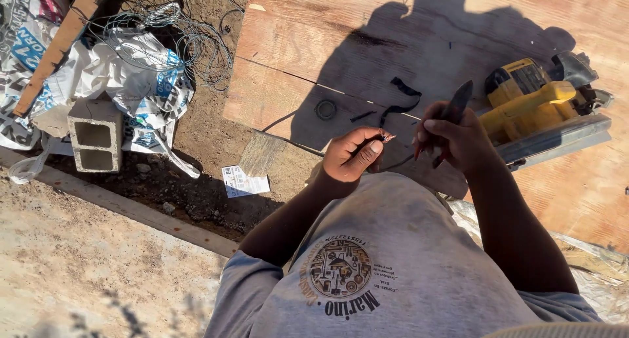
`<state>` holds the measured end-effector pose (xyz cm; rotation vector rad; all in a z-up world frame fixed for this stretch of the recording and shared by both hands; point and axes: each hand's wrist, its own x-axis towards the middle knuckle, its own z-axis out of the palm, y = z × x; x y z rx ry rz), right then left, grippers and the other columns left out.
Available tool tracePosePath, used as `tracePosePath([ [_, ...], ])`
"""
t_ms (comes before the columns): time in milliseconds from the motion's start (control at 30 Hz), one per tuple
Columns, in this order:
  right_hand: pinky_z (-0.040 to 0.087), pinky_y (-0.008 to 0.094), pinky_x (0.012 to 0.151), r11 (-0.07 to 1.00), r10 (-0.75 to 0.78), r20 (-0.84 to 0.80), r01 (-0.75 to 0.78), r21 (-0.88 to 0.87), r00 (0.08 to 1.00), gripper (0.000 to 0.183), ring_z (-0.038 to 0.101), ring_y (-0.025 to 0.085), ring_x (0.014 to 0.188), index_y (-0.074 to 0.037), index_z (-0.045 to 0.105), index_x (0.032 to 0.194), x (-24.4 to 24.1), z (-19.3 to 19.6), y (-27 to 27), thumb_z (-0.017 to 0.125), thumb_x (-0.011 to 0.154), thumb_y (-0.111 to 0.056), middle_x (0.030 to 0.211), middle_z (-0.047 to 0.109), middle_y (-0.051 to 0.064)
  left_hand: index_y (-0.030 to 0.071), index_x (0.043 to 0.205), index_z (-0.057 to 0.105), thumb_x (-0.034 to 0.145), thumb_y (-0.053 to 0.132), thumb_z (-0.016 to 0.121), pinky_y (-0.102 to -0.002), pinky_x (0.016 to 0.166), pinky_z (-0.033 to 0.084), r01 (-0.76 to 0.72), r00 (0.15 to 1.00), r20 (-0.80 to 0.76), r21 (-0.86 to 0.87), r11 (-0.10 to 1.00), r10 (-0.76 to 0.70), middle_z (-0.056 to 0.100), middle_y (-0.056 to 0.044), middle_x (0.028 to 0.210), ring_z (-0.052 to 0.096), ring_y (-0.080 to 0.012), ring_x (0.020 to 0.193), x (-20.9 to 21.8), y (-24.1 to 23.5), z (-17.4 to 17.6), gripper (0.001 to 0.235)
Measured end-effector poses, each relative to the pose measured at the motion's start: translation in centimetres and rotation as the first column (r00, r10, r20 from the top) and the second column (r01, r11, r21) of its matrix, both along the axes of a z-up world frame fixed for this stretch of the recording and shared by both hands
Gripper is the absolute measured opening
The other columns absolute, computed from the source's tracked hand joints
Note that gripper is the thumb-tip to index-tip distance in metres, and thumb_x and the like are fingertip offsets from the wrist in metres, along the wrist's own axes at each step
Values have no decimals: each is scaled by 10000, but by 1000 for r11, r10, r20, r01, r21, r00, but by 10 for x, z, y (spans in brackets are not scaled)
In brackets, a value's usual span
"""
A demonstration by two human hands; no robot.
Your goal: Repairing a damaged electrical cord by stripping wire ends and applying electrical tape.
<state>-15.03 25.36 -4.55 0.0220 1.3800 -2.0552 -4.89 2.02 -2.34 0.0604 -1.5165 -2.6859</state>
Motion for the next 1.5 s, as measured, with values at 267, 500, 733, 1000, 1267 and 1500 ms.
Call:
tracePosePath([
  [267, 411, 287, 321, 992, 77, 138, -62, -113, 987, 230, 620, 328, 486, 64, 597, 1040, 37, 39, -22, 624, 876, -94, 590, 533, 236, -42, 1223, 704, 1027, 132, 669, -247, 522, 555, 106, 994, 26, 64, 992, -108, 695, -136, 691, 667, -162, 576, 1, -4, -8, 264],
  [500, 506, 295, 362, 967, 252, -45, -253, -15, 967, 420, 675, 261, 451, 60, 598, 1240, 73, 22, -29, 514, 834, 131, 775, 717, 276, -93, 1352, 633, 1084, 92, 592, -103, 668, 491, 81, 996, -23, -122, 989, -85, 711, -130, 825, 642, -111, 725, -6, -12, 14, 328],
  [733, 625, 408, 728, 806, 383, -218, -209, 554, 898, 442, 642, 282, 871, 38, 683, 1134, 43, 100, -24, 490, 752, 149, 875, 648, 205, 49, 1360, 625, 1116, 142, 545, -204, 812, 565, 99, 963, -180, -457, 884, -200, 721, -53, 1099, 710, -148, 948, 0, -25, 18, 273],
  [1000, 542, 301, 711, 314, 927, 48, -838, 446, 373, 232, 671, 120, 770, -145, 759, 1016, 0, 107, 7, 549, 938, -84, 899, 779, -28, 178, 1297, 667, 951, -145, 470, -260, 763, 541, 424, 782, -186, -541, 727, -595, 756, -18, 1184, 721, -150, 930, -14, -42, 54, 512],
  [1267, 640, 292, 858, 212, 964, 89, -926, 313, 251, 426, 820, 117, 1074, -101, 647, 1378, -5, 112, -11, 541, 978, -205, 1157, 879, -4, 114, 1238, 660, 1110, 277, 456, -330, 800, 552, 440, 746, -215, -551, 709, -630, 766, -45, 1129, 756, -206, 947, -19, -44, 60, 291],
  [1500, 636, 301, 745, 249, 966, 17, -942, 224, 259, 386, 784, 124, 917, -77, 643, 1349, -10, 110, -14, 514, 987, -114, 1051, 833, 18, 99, 1199, 667, 1107, 320, 463, -338, 781, 541, 434, 748, -228, -540, 721, -623, 770, -58, 1063, 769, -224, 931, -23, -45, 65, 315],
])
